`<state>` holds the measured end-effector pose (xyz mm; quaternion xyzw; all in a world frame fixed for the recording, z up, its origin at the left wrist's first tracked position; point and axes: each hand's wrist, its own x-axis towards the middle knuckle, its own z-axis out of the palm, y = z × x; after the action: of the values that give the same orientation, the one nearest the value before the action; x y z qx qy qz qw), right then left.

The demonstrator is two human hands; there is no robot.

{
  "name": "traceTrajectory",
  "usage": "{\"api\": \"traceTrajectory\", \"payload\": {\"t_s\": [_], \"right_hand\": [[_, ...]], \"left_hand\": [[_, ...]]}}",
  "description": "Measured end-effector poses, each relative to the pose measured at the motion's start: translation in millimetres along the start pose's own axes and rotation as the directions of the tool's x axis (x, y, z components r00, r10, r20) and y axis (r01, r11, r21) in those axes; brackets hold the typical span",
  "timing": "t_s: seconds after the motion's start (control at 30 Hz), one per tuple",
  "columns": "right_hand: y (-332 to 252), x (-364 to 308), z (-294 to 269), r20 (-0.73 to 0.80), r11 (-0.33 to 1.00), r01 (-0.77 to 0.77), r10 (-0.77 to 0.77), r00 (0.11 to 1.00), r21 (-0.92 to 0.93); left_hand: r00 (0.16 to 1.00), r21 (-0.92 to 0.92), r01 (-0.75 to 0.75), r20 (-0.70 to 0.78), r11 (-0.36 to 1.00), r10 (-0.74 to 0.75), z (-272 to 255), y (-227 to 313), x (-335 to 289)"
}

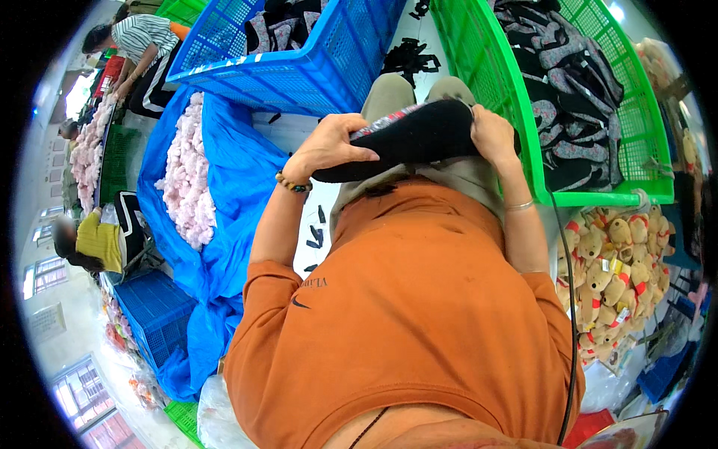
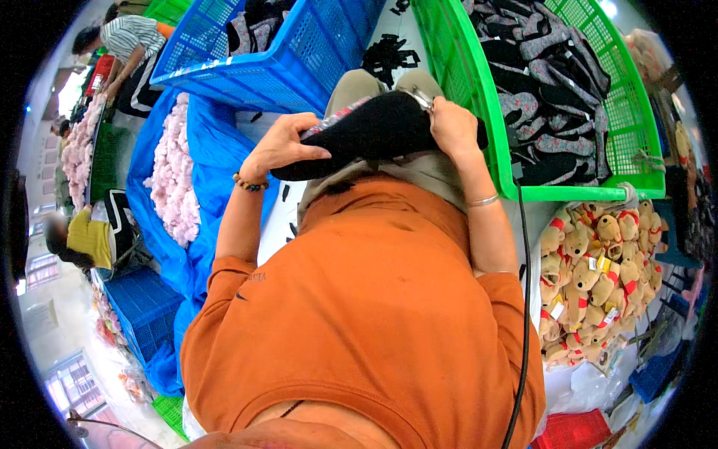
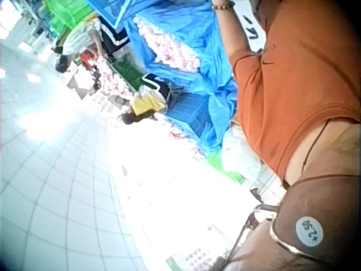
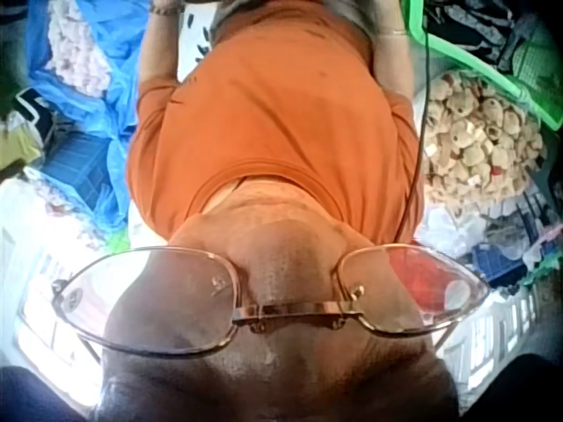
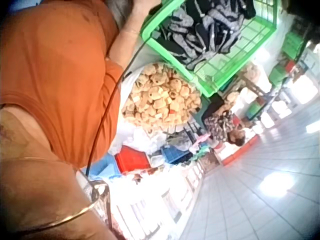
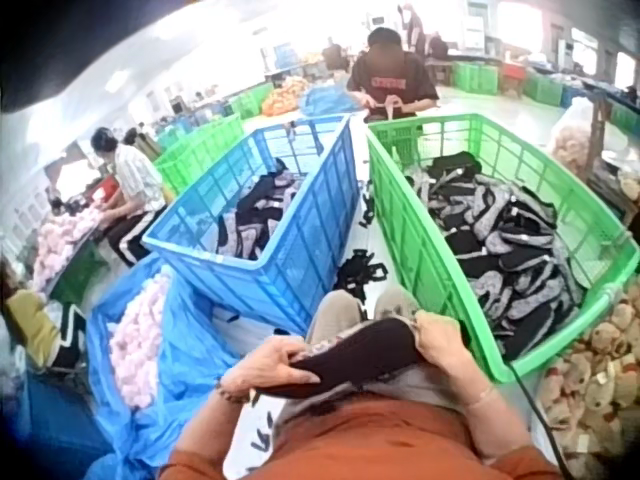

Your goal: The person uses a pair of scissors to trim excess fabric and threads from the edges of a floral-patterned slipper. They rotate the slipper to access different sides and carefully cut along the seams to remove loose material.

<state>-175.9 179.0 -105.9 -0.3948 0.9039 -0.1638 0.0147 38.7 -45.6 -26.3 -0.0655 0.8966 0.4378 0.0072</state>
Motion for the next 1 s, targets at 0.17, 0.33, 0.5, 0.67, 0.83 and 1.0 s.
{"api": "traceTrajectory", "payload": {"t_s": [0.17, 0.33, 0.5, 0.67, 0.83, 1.0], "right_hand": [[-4.6, 0.5, -15.7, 0.157, 0.97, 0.066, -0.105, 0.982, 0.235], [6.5, -4.9, -20.9, 0.306, 0.89, 0.098, -0.255, 0.917, 0.445], [2.9, -3.9, -32.3, 0.113, 0.389, -0.109, 0.014, 0.994, 0.915], [-28.5, -16.7, -75.5, 0.119, -0.059, -0.129, -0.141, 0.983, 0.99], [-57.1, -16.8, -74.2, -0.078, 0.324, 0.112, -0.116, 0.99, 0.939], [-60.7, -20.0, -45.5, -0.004, 0.394, 0.087, -0.208, 0.978, 0.915]], "left_hand": [[0.971, 0.111, -0.113, -0.198, 0.987, 0.134, -15.9, 4.4, -8.2], [0.909, 0.15, -0.182, -0.351, 0.972, 0.224, -16.0, 11.6, 4.3], [0.846, 0.187, -0.278, -0.417, 0.942, 0.333, -6.7, 0.1, 30.4], [0.882, 0.063, -0.321, -0.344, 0.945, 0.323, 1.8, -2.8, 60.9], [0.855, 0.047, -0.363, -0.38, 0.931, 0.352, 19.9, -10.8, 76.5], [0.945, -0.047, -0.312, -0.119, 0.949, 0.304, 30.1, -12.0, 63.4]]}}
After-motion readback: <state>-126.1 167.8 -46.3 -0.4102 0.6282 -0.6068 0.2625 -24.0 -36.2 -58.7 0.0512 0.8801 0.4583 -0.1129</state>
